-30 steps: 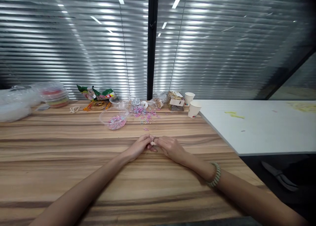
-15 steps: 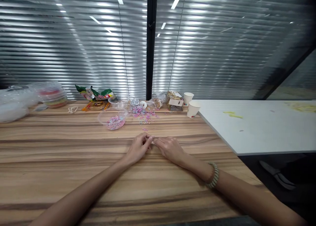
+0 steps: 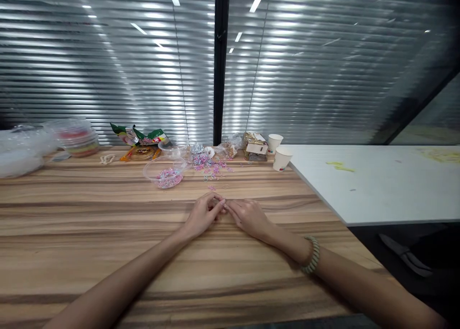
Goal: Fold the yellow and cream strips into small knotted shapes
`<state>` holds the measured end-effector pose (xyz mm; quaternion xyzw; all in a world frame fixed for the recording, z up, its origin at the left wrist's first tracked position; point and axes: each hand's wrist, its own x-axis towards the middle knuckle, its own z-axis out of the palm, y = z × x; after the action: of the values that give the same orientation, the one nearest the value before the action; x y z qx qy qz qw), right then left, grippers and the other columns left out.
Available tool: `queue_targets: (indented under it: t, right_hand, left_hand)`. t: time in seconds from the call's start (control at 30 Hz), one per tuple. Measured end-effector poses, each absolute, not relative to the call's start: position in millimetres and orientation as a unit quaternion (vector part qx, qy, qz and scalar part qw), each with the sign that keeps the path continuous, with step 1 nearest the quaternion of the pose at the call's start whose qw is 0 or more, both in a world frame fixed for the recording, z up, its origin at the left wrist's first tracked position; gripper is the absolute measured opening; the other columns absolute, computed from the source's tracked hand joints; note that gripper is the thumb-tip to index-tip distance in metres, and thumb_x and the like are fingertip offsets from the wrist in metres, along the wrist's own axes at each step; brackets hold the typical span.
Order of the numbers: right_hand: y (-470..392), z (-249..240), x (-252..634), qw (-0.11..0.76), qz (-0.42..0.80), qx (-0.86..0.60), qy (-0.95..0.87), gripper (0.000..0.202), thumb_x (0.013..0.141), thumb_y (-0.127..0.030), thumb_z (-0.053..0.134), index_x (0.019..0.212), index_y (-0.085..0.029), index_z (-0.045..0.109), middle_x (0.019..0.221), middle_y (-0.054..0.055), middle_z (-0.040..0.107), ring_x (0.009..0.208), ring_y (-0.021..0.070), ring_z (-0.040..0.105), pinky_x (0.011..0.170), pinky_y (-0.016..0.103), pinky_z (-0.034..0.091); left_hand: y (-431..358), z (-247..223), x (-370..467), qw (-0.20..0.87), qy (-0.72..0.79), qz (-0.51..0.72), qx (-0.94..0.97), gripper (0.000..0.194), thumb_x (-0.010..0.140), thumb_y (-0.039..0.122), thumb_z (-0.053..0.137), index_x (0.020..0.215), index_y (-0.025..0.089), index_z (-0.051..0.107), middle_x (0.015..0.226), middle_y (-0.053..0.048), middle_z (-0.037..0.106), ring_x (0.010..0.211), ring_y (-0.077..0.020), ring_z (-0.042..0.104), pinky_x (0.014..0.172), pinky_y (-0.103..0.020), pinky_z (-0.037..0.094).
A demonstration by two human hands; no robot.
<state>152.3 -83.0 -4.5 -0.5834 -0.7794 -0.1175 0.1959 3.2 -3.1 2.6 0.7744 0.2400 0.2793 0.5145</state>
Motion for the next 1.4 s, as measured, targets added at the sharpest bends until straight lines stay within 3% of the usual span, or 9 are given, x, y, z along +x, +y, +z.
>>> queue_targets:
  t: [0.13, 0.33, 0.57, 1.1, 1.4]
  right_hand:
    - [-83, -5, 153, 0.202, -0.115, -0.572, -0.787, 0.018, 0.086, -0.016, 0.04, 0.098, -0.018, 0.054, 0.094, 0.005, 0.064, 0.079, 0.0164, 0.06, 0.067, 0.024, 0.041]
    - [-82, -7, 153, 0.205, -0.115, -0.572, -0.786, 0.017, 0.087, -0.018, 0.039, 0.091, -0.017, 0.055, 0.083, 0.005, 0.065, 0.073, 0.0153, 0.06, 0.064, 0.024, 0.041]
    - [-81, -8, 154, 0.224, -0.124, -0.576, -0.776, 0.02, 0.089, -0.02, 0.036, 0.087, -0.016, 0.056, 0.079, 0.006, 0.065, 0.069, 0.0155, 0.06, 0.061, 0.024, 0.041]
    - [-81, -7, 153, 0.23, -0.11, -0.569, -0.782, 0.021, 0.089, -0.02, 0.036, 0.097, -0.016, 0.056, 0.086, 0.007, 0.066, 0.074, 0.0159, 0.061, 0.065, 0.025, 0.044]
    - [-81, -5, 153, 0.211, -0.101, -0.581, -0.779, 0.022, 0.088, -0.02, 0.037, 0.095, -0.015, 0.057, 0.087, 0.008, 0.065, 0.077, 0.0165, 0.061, 0.07, 0.026, 0.044]
  left_hand:
    - [-7, 7, 4, 0.545, 0.222, 0.303, 0.749, 0.035, 0.079, 0.037, 0.046, 0.11, 0.021, 0.039, 0.096, -0.006, 0.051, 0.067, -0.0134, 0.06, 0.046, -0.02, 0.046]
    - [-5, 3, 4, 0.565, 0.205, 0.302, 0.739, 0.039, 0.079, 0.034, 0.047, 0.114, 0.022, 0.037, 0.098, -0.006, 0.049, 0.067, -0.01, 0.057, 0.056, -0.022, 0.049]
    - [0, -4, 6, 0.551, 0.209, 0.345, 0.73, 0.037, 0.074, 0.03, 0.057, 0.106, 0.018, 0.046, 0.101, -0.007, 0.051, 0.088, -0.0154, 0.054, 0.076, -0.029, 0.047]
    - [6, -4, 5, 0.486, 0.254, 0.364, 0.753, 0.03, 0.062, 0.034, 0.067, 0.086, 0.017, 0.062, 0.091, -0.005, 0.051, 0.068, -0.0117, 0.048, 0.058, -0.023, 0.042]
    - [4, -6, 6, 0.585, 0.217, 0.296, 0.723, 0.026, 0.068, 0.031, 0.061, 0.088, 0.014, 0.059, 0.083, -0.005, 0.061, 0.075, -0.0148, 0.056, 0.071, -0.028, 0.046]
